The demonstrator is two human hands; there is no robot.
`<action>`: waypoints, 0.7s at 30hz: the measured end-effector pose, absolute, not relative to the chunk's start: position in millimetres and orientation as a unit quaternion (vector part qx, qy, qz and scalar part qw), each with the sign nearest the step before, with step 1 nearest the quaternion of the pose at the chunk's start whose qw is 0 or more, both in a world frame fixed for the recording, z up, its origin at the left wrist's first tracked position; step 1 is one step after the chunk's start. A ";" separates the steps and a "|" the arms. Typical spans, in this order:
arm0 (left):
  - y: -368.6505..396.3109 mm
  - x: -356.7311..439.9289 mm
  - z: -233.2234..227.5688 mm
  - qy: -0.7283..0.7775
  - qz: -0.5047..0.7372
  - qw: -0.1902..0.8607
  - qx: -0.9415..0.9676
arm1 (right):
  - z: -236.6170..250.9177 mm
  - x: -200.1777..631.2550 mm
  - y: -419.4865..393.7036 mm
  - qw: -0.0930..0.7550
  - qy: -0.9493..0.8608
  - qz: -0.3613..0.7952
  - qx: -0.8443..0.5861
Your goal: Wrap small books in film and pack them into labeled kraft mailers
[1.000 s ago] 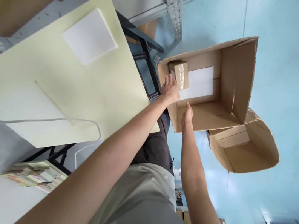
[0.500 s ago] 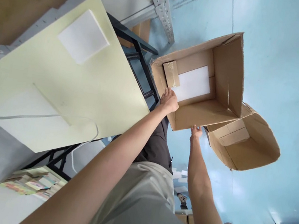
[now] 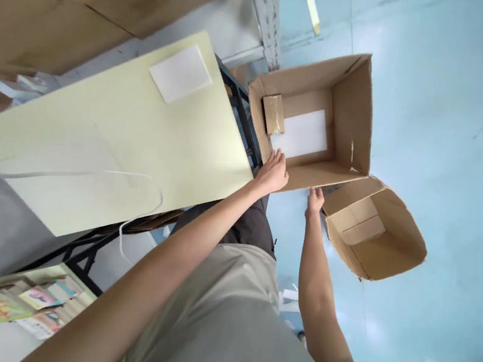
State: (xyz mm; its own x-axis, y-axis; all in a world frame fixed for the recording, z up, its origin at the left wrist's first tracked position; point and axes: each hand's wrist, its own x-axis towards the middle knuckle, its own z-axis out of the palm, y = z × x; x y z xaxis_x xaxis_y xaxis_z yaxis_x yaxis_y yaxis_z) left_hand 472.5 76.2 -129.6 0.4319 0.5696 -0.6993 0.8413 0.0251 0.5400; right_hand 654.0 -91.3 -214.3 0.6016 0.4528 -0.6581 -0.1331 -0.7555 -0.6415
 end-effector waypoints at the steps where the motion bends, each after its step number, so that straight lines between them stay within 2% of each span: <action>1: 75.0 466.4 -110.7 0.514 -0.117 0.501 0.686 | -198.8 654.8 -86.9 0.328 -0.107 0.436 -0.831; 6: 57.9 413.9 -24.2 0.542 0.002 0.513 0.665 | -119.5 652.3 -54.0 0.299 -0.173 0.452 -0.822; 11: 32.5 329.7 24.2 0.597 0.144 0.476 0.630 | -36.0 610.2 12.4 0.313 -0.378 0.497 -0.715; 16: 9.3 219.8 37.5 0.686 0.245 0.433 0.532 | 38.5 497.2 80.5 0.310 -0.502 0.546 -0.595; 21: -30.2 103.8 48.1 0.736 0.377 0.401 0.393 | 99.2 350.6 87.4 0.278 -0.597 0.576 -0.484</action>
State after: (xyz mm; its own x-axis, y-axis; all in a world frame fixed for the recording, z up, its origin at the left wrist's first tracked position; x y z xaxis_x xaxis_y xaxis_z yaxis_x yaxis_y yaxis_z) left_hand 103.8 -30.2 48.1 -0.3683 0.8817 -0.2950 0.2771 0.4070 0.8704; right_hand 350.6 87.4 99.2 -0.3767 0.8985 -0.2254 0.2574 -0.1323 -0.9572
